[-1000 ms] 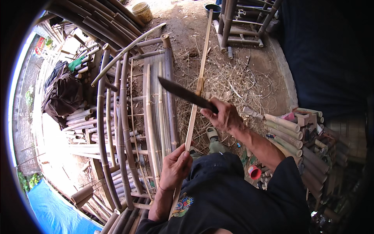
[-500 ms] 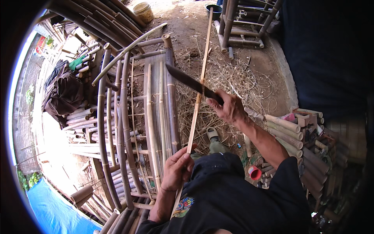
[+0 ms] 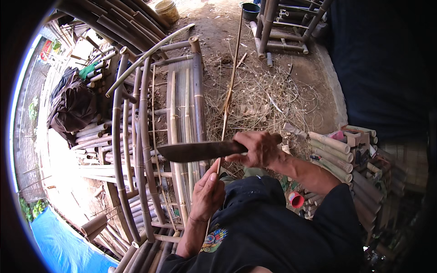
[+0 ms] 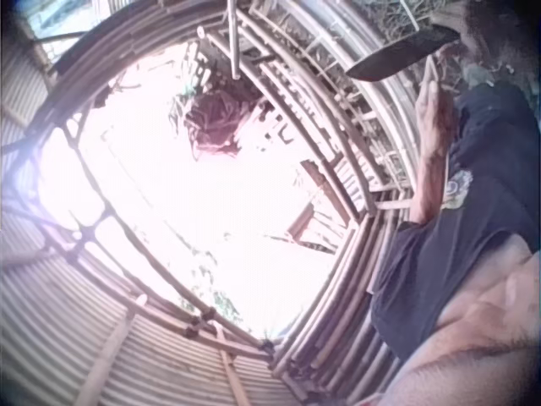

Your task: The person uses a machete to split a long bamboo pole into thin strips. They repeatedly strike the bamboo against a wooden frame to separate the strips and then stack the finished pieces on a nearby rack.

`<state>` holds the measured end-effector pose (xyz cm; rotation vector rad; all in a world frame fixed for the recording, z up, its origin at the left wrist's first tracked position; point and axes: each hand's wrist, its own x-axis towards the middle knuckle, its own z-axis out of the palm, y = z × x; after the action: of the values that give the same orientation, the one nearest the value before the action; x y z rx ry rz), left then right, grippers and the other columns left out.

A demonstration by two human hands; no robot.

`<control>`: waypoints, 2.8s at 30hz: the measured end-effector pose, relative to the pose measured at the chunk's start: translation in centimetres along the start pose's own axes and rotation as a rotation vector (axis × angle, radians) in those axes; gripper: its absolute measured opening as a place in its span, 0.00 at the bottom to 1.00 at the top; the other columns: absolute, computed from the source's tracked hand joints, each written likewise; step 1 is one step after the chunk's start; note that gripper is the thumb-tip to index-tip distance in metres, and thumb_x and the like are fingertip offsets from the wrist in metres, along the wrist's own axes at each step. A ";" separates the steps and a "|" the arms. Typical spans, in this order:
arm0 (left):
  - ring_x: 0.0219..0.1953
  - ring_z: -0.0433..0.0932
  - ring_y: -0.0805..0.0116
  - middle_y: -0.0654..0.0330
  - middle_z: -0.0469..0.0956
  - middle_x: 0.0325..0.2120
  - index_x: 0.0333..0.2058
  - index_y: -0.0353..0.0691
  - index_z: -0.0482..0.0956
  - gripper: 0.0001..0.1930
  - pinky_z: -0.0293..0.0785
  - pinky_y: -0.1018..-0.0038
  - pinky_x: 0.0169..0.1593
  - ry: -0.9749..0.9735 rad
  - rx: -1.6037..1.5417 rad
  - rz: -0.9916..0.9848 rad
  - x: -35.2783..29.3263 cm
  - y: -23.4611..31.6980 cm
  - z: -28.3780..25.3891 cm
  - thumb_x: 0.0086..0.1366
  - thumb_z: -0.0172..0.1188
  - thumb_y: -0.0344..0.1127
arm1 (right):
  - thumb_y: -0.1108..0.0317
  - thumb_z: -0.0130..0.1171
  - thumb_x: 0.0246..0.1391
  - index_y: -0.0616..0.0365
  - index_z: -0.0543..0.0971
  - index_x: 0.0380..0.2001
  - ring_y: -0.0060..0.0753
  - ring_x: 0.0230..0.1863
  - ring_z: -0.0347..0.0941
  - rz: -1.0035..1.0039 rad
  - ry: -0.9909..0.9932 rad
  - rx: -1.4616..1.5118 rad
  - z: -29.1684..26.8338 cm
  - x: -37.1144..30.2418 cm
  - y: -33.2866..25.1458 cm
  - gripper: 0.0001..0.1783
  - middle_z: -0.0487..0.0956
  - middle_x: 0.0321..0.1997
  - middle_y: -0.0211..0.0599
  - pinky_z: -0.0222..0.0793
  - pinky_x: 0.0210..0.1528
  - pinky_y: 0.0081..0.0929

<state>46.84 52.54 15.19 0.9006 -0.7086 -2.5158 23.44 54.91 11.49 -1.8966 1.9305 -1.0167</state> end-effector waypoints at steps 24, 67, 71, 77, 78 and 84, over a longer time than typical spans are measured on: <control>0.06 0.59 0.79 0.67 0.60 0.11 0.69 0.49 0.47 0.26 0.57 0.82 0.10 -0.298 -0.878 -0.339 0.2 -0.9 -1.6 0.75 0.37 0.41 | 0.41 0.60 0.56 0.61 0.74 0.30 0.17 0.13 0.66 0.418 0.008 1.187 -1.7 3.6 2.8 0.28 0.69 0.16 0.23 0.62 0.15 0.20; 0.14 0.59 0.86 0.70 0.69 0.17 0.51 0.33 0.76 0.22 0.50 0.86 0.18 0.245 0.266 0.148 4.8 4.2 3.0 0.64 0.64 0.42 | 0.32 0.59 0.49 0.57 0.74 0.28 0.44 0.21 0.76 0.083 -0.030 -0.135 -4.0 -2.8 0.7 0.34 0.73 0.18 0.39 0.71 0.22 0.37; 0.17 0.59 0.88 0.72 0.72 0.23 0.57 0.34 0.71 0.25 0.51 0.86 0.19 0.060 0.125 0.217 5.1 3.8 2.1 0.63 0.65 0.34 | 0.33 0.59 0.50 0.56 0.73 0.27 0.42 0.22 0.78 0.053 -0.099 -0.118 -4.6 -3.1 0.5 0.33 0.74 0.19 0.37 0.74 0.23 0.37; 0.16 0.59 0.87 0.72 0.72 0.20 0.43 0.34 0.79 0.15 0.51 0.85 0.19 0.119 0.209 0.240 4.8 3.4 2.2 0.63 0.66 0.38 | 0.34 0.61 0.49 0.56 0.74 0.27 0.42 0.21 0.77 0.044 -0.064 -0.191 -4.8 -3.3 0.7 0.32 0.74 0.20 0.38 0.73 0.23 0.37; 0.16 0.58 0.87 0.72 0.71 0.19 0.40 0.35 0.78 0.14 0.50 0.85 0.19 0.135 0.222 0.228 4.8 3.4 2.2 0.63 0.66 0.39 | 0.34 0.61 0.49 0.56 0.74 0.27 0.42 0.21 0.77 0.034 -0.042 -0.199 -4.8 -3.3 0.7 0.32 0.74 0.20 0.38 0.73 0.23 0.37; 0.13 0.56 0.86 0.73 0.63 0.15 0.33 0.37 0.76 0.19 0.49 0.85 0.16 0.206 0.268 0.157 4.6 2.8 2.8 0.65 0.62 0.50 | 0.32 0.58 0.51 0.57 0.74 0.28 0.45 0.21 0.77 0.023 0.072 -0.247 -5.1 -2.5 0.2 0.33 0.75 0.20 0.39 0.73 0.23 0.38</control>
<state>42.14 48.94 16.47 1.1274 -1.0207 -2.1862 20.39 58.84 14.36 -1.9831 2.2034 -0.8853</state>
